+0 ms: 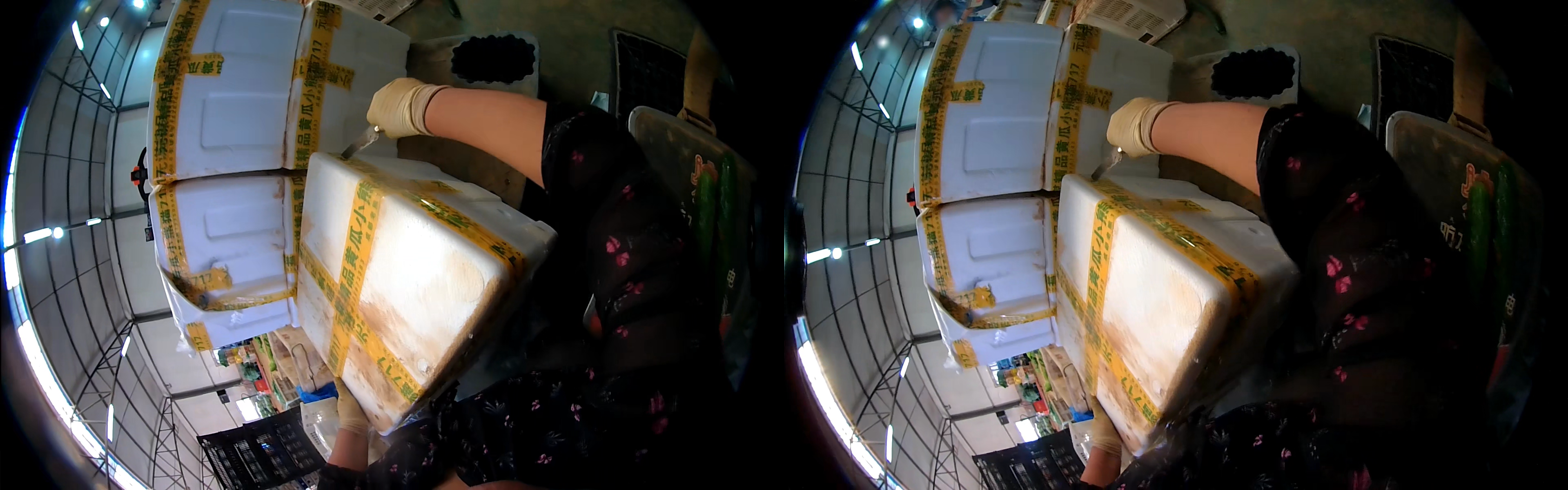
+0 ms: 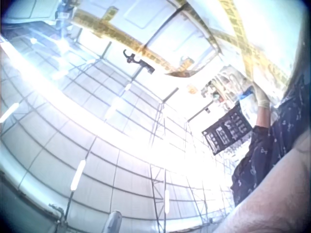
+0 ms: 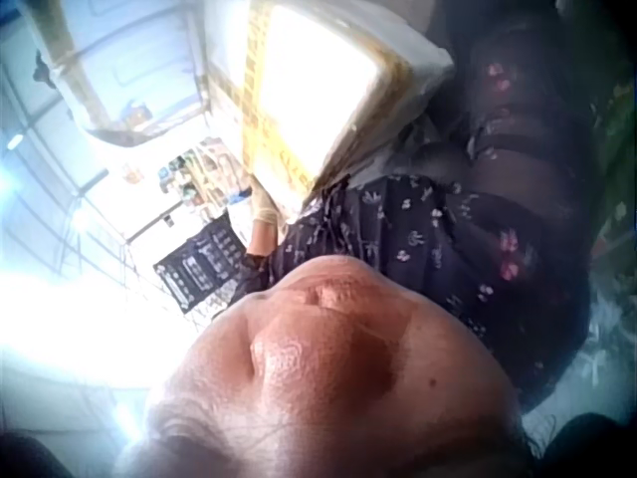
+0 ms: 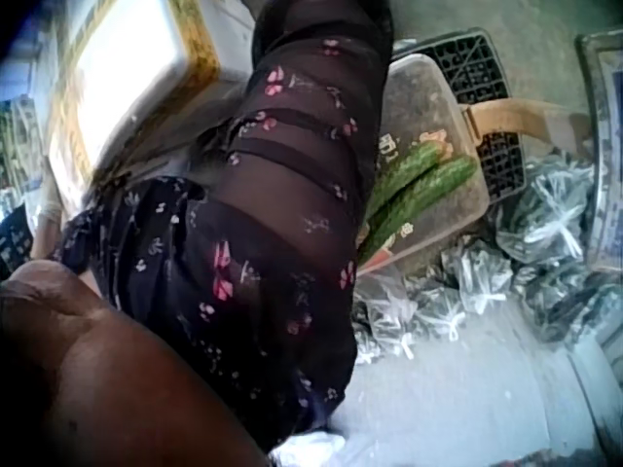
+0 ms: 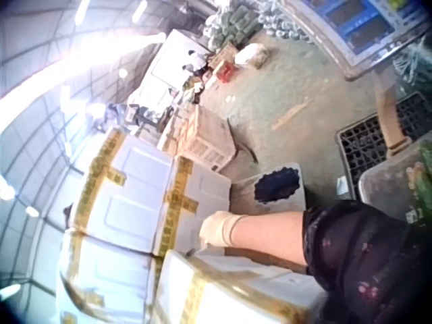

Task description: The person packs cucumbers into a plastic-lined foam box, weighs them, and then prepares a second box by cutting the tape and opening it.

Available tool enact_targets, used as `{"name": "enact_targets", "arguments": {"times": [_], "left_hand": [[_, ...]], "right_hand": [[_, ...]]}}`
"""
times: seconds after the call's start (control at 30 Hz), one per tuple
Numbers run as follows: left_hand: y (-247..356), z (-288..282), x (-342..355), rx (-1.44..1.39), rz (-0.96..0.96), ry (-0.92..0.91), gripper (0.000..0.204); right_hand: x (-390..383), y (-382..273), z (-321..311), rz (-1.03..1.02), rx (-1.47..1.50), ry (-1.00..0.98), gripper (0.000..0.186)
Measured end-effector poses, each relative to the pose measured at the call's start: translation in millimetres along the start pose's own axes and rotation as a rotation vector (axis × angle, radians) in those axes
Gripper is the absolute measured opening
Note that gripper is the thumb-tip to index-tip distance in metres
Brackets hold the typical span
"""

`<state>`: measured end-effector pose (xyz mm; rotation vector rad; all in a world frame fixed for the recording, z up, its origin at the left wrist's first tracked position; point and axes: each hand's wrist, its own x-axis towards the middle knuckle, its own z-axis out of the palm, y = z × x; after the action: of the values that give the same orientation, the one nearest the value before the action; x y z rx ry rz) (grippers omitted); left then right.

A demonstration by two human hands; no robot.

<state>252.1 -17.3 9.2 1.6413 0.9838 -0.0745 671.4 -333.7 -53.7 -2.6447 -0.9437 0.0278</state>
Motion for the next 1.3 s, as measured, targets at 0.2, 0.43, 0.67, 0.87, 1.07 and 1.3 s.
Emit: {"name": "enact_targets", "arguments": {"times": [0.2, 0.43, 0.67, 0.87, 1.07, 1.3], "left_hand": [[-10, -15, 9, -0.132, 0.009, -0.051, 0.081], [-32, -58, 33, -0.115, 0.006, 0.024, 0.080], [-16, -21, 12, -0.062, 0.085, -0.098, 0.074], [-21, -39, 26, -0.105, 0.053, -0.201, 0.072], [-23, -38, 15, -0.187, 0.028, -0.204, 0.066], [-61, -48, -15, -0.406, -0.023, -0.212, 0.055]], "right_hand": [[-43, 7, -11, -0.033, 0.021, -0.039, 0.020], [-117, 11, -22, 0.032, 0.095, -0.090, 0.018], [-210, 3, -35, 0.114, 0.071, -0.160, 0.014], [-287, -5, -44, 0.165, 0.079, -0.187, 0.016], [-320, -38, -47, 0.300, 0.123, -0.199, 0.016], [-356, -84, -28, 0.398, 0.066, 0.141, 0.014]]}}
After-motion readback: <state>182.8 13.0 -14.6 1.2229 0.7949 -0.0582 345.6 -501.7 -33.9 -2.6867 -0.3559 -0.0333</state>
